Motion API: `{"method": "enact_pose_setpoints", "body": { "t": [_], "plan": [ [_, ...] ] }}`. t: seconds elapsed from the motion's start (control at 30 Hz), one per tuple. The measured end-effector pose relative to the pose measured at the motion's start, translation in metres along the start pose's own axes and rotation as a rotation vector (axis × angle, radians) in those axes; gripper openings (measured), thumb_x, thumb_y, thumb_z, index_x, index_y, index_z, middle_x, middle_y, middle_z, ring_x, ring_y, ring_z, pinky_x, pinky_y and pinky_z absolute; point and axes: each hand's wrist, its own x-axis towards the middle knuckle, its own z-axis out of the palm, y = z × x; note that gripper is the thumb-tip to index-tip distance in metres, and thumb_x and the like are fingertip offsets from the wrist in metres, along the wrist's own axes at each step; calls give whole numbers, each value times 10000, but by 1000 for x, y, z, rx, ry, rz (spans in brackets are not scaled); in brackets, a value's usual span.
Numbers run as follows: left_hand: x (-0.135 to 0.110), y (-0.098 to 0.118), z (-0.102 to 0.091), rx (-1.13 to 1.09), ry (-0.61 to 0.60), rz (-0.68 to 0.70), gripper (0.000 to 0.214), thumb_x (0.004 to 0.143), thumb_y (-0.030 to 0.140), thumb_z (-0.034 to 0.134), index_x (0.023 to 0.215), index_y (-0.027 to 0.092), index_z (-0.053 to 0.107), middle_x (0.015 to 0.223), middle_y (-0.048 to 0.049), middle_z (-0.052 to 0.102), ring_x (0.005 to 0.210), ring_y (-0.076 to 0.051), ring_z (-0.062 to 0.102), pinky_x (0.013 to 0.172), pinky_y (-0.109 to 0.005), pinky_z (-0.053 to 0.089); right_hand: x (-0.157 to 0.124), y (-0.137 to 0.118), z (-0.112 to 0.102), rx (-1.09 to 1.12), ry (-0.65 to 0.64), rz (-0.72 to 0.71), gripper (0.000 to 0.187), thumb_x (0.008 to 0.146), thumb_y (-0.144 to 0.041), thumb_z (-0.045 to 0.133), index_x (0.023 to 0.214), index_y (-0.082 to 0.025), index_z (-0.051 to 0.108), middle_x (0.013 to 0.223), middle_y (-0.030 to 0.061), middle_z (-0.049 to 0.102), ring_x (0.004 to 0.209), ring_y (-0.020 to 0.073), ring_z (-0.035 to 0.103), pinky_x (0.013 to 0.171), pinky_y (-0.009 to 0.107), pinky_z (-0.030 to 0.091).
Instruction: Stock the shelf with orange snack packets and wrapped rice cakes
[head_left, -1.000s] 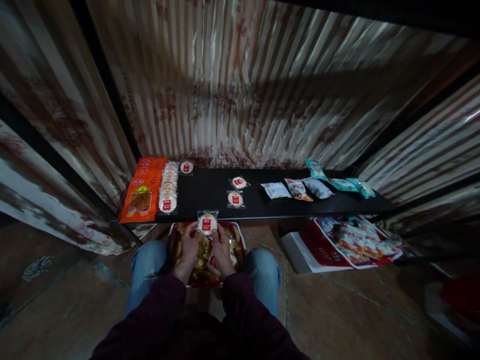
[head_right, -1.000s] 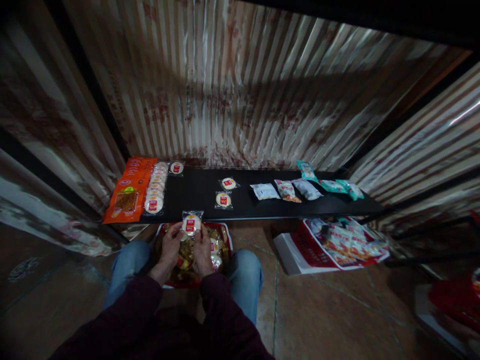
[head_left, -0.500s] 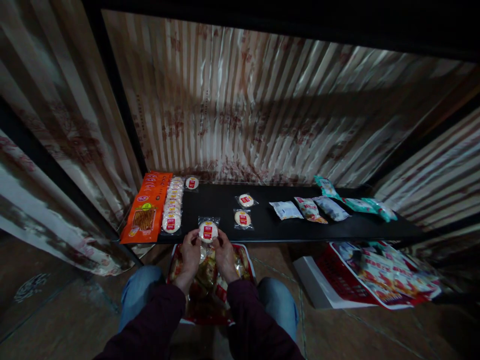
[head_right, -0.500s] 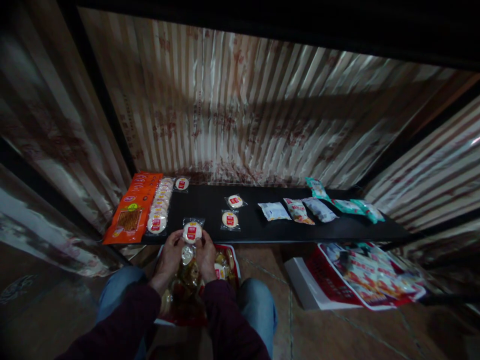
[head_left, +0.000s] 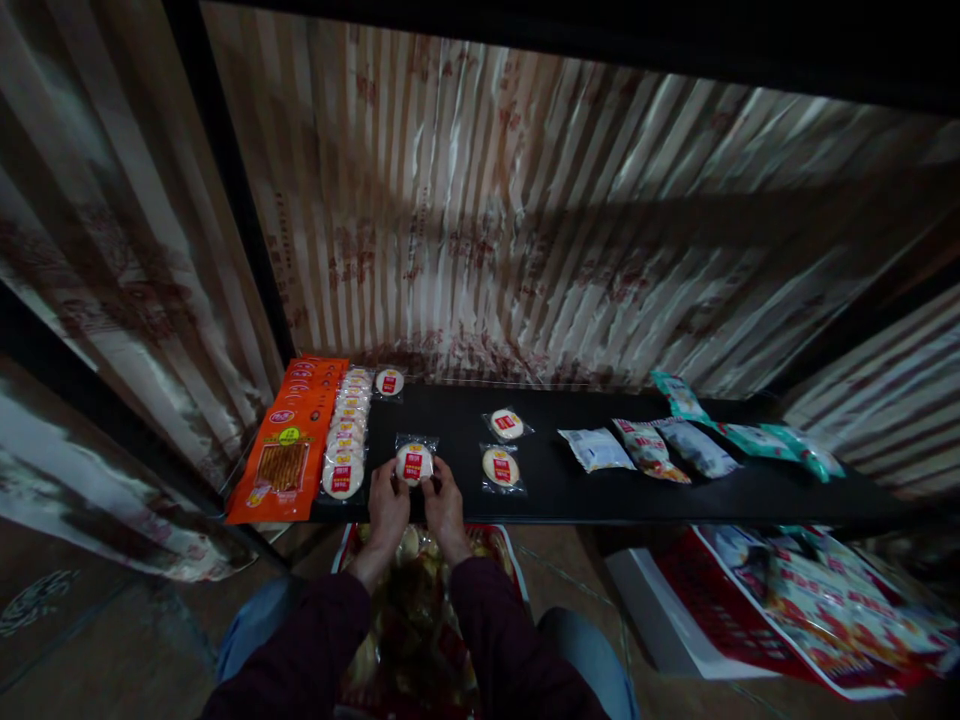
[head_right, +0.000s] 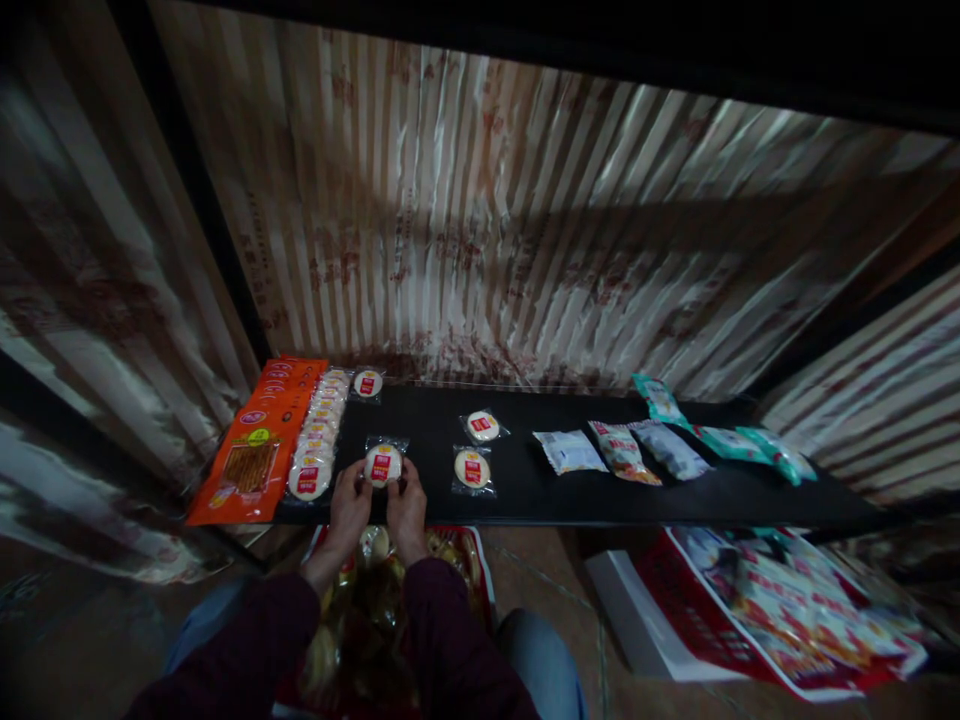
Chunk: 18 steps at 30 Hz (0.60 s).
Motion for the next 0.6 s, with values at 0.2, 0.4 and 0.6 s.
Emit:
{"method": "enact_pose_setpoints", "body": {
  "t": [0.2,0.4,0.6],
  "plan": [
    [16,4,6,24,2,36,321,774,160,460,1064,170,598,1081,-114,593,1053,-224,543,992,-392,393,22,2,11,-17,3,-19,427,743,-289,529,1151,-180,592,985,73,696,874,218,650,836,363,494],
    [33,5,15,-3,28,59,295,782,196,478,1049,188,604,1137,-109,589,1110,-240,526,1025,-421,376,44,3,21,3,-2,-33,399,738,-268,532,1124,-195,599,997,61,696,887,208,651,850,361,494],
    [54,3,22,-28,6,49,320,798,245,487,1084,166,604,1244,-140,563,1207,-254,480,1082,-424,311,65,2,33,20,-16,-40,422,739,-259,521,1146,-170,585,1021,81,689,893,203,650,860,353,491]
  ]
}}
